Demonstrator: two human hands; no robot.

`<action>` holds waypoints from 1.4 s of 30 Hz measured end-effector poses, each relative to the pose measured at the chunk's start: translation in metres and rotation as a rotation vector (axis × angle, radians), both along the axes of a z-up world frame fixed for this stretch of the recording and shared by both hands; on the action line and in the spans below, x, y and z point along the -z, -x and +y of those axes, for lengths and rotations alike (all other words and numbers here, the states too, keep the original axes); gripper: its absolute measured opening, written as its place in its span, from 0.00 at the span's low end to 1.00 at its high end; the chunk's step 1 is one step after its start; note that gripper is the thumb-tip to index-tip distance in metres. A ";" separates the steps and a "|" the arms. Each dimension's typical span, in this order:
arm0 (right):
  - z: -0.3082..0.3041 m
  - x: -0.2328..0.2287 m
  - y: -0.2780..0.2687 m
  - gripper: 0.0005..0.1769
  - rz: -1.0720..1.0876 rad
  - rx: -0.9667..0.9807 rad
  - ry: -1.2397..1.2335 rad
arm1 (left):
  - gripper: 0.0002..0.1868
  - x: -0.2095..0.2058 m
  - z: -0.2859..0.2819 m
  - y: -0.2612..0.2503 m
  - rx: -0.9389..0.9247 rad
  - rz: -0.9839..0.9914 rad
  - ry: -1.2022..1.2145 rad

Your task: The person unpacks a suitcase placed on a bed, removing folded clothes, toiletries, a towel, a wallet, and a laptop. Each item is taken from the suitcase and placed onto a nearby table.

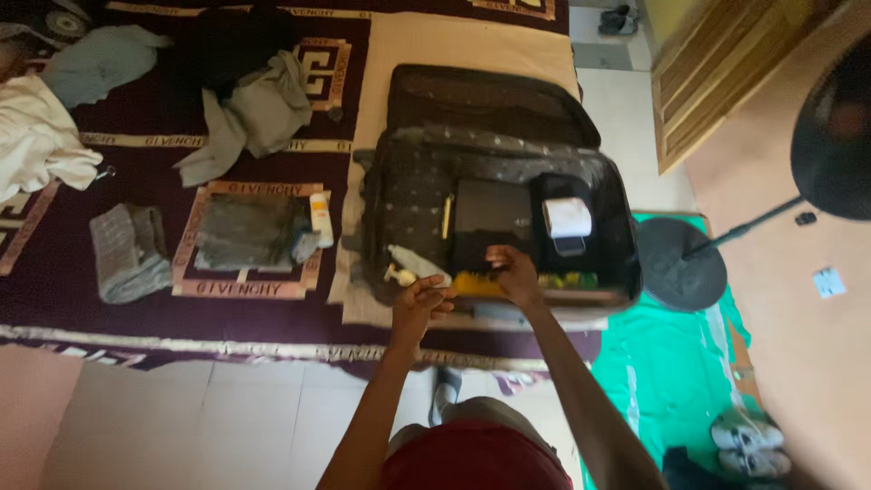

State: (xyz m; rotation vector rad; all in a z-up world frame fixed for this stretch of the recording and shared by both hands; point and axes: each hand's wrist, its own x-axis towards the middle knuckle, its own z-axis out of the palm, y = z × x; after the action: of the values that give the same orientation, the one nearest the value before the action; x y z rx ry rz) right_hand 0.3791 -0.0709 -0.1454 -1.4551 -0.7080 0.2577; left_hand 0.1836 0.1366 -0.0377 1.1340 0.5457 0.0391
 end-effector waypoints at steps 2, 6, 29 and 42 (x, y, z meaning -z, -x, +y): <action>0.007 0.013 -0.046 0.34 -0.269 0.017 0.165 | 0.20 0.007 0.012 -0.034 0.000 -0.036 0.013; 0.027 0.002 -0.101 0.37 0.161 -0.142 0.851 | 0.21 0.023 0.032 -0.077 -0.009 -0.003 0.037; 0.034 -0.100 -0.153 0.55 0.332 -0.137 1.096 | 0.24 0.040 0.091 -0.136 0.197 0.128 0.025; 0.152 -0.197 0.004 0.44 -0.116 0.549 1.258 | 0.47 0.027 0.068 -0.169 0.000 0.117 0.582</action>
State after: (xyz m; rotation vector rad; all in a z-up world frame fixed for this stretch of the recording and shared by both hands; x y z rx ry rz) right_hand 0.3750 0.0808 0.0517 -2.8047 -0.1402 0.1837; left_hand 0.3528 0.2050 -0.0643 0.5696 0.6101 -0.1785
